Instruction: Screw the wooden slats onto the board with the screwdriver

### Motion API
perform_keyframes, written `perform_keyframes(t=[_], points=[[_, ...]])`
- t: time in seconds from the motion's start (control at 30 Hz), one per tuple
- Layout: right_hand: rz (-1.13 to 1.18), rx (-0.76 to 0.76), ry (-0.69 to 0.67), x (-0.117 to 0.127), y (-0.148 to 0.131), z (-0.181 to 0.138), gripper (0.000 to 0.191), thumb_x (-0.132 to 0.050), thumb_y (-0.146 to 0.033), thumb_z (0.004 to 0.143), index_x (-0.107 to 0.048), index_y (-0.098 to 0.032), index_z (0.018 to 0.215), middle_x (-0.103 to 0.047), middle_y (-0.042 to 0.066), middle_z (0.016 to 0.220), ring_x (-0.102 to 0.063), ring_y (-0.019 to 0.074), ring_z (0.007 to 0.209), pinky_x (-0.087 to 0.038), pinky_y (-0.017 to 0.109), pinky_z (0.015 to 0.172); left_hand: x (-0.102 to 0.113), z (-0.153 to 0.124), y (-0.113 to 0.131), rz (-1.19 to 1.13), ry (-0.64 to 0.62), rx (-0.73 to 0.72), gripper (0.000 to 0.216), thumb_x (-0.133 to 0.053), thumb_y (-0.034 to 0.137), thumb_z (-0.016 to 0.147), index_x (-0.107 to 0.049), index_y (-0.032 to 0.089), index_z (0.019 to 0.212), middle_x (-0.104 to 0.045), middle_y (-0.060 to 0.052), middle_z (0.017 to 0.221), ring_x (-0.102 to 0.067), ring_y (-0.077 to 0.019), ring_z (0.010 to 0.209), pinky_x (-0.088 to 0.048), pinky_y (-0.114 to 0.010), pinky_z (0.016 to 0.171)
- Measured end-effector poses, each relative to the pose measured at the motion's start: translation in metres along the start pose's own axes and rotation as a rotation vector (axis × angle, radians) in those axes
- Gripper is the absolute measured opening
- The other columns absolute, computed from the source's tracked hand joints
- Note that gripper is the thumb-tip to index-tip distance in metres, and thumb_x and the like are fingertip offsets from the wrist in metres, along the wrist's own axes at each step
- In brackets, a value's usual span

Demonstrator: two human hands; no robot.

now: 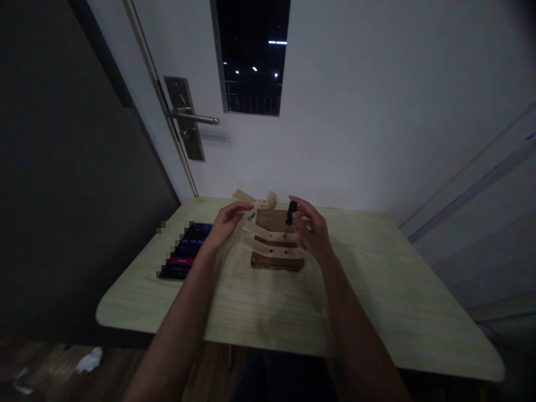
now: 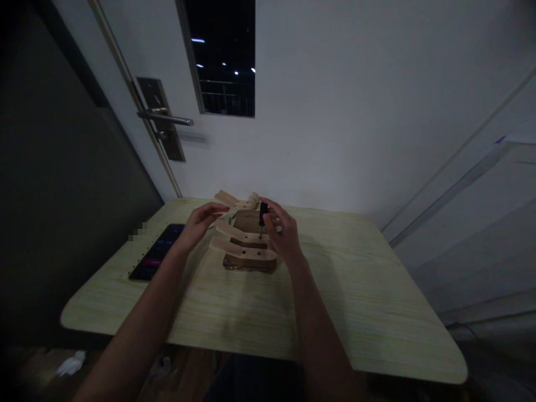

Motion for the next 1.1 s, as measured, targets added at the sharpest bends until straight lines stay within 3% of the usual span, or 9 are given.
perform_keyframes(t=[0.17,0.3,0.37,0.5,0.7,0.8,0.9,1.0,1.1], points=[[0.075,-0.042,0.054,-0.002,0.008,0.001,0.051,-0.068,-0.045,0.084,-0.049,-0.027,0.128,-0.071,0.002,0.091,-0.069,0.0166,0.077,-0.056,0.028,0.061,-0.023,0.005,0.049,0.298,0.014,-0.210,0.025,-0.054,0.035,0.095,-0.070,0.017,0.103,-0.073,-0.009,0.110,-0.066,-0.0204,0.105,-0.051,-0.034,0.094],[0.124,-0.073,0.044,-0.003,0.010,0.002,0.041,-0.071,-0.042,0.081,-0.050,-0.027,0.113,-0.072,0.001,0.090,-0.069,0.0159,0.075,-0.053,0.026,0.060,-0.060,0.009,0.077,0.374,-0.118,-0.272,0.032,-0.065,0.035,0.091,-0.064,0.020,0.120,-0.069,-0.008,0.116,-0.064,-0.0185,0.097,-0.051,-0.033,0.089],[0.139,-0.069,0.034,-0.003,0.011,0.002,0.036,-0.071,-0.040,0.080,-0.051,-0.028,0.108,-0.071,0.001,0.090,-0.069,0.0158,0.077,-0.052,0.026,0.061,-0.075,0.012,0.080,0.392,-0.157,-0.264,0.034,-0.071,0.035,0.087,-0.064,0.020,0.117,-0.068,-0.007,0.111,-0.063,-0.0171,0.089,-0.051,-0.031,0.083],[0.118,-0.049,0.053,0.000,0.012,0.002,0.025,-0.068,-0.037,0.081,-0.055,-0.026,0.100,-0.069,0.002,0.092,-0.068,0.0159,0.081,-0.051,0.025,0.061,-0.088,0.020,0.073,0.403,-0.180,-0.212,0.020,-0.075,0.032,0.085,-0.066,0.016,0.092,-0.065,-0.003,0.084,-0.060,-0.0148,0.075,-0.048,-0.028,0.071],[0.191,-0.032,0.030,0.002,0.014,0.004,0.013,-0.066,-0.035,0.082,-0.063,-0.024,0.088,-0.069,0.000,0.083,-0.066,0.0140,0.076,-0.052,0.026,0.064,-0.088,0.021,0.073,0.430,-0.170,-0.247,0.016,-0.071,0.031,0.089,-0.067,0.015,0.091,-0.067,-0.003,0.083,-0.061,-0.0144,0.075,-0.049,-0.026,0.069],[0.193,-0.102,0.130,0.009,0.025,0.006,0.015,-0.062,-0.038,0.084,-0.065,-0.023,0.083,-0.069,0.001,0.080,-0.065,0.0143,0.072,-0.050,0.026,0.062,-0.090,0.019,0.077,0.414,-0.195,-0.279,0.015,-0.068,0.030,0.091,-0.068,0.015,0.096,-0.069,-0.005,0.090,-0.065,-0.0159,0.082,-0.052,-0.027,0.073],[0.118,-0.150,0.205,0.013,0.040,0.006,0.022,-0.060,-0.043,0.085,-0.067,-0.022,0.082,-0.071,0.002,0.083,-0.065,0.0158,0.076,-0.052,0.030,0.071,-0.092,0.015,0.082,0.384,-0.231,-0.285,0.018,-0.065,0.025,0.093,-0.069,0.016,0.108,-0.071,-0.008,0.101,-0.067,-0.0176,0.090,-0.055,-0.030,0.079],[0.073,-0.179,0.133,0.007,0.055,0.004,0.026,-0.058,-0.045,0.085,-0.071,-0.023,0.087,-0.075,0.005,0.093,-0.067,0.0194,0.088,-0.052,0.034,0.081,-0.094,0.011,0.087,0.360,-0.267,-0.281,0.033,-0.060,0.018,0.094,-0.061,0.019,0.126,-0.072,-0.008,0.103,-0.068,-0.0168,0.090,-0.055,-0.031,0.081],[0.077,-0.221,0.046,0.000,0.065,0.001,0.034,-0.054,-0.050,0.086,-0.072,-0.022,0.079,-0.076,0.004,0.084,-0.067,0.0201,0.081,-0.053,0.035,0.083,-0.096,0.007,0.091,0.319,-0.314,-0.287,0.033,-0.052,0.014,0.095,-0.059,0.019,0.127,-0.071,-0.007,0.100,-0.068,-0.0155,0.089,-0.055,-0.029,0.080]])
Point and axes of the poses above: each hand's wrist, its own z-axis towards the middle knuckle, its own x-axis out of the back of the hand, y = z × x, the point moved 5 cm from there along z, towards the middle knuckle
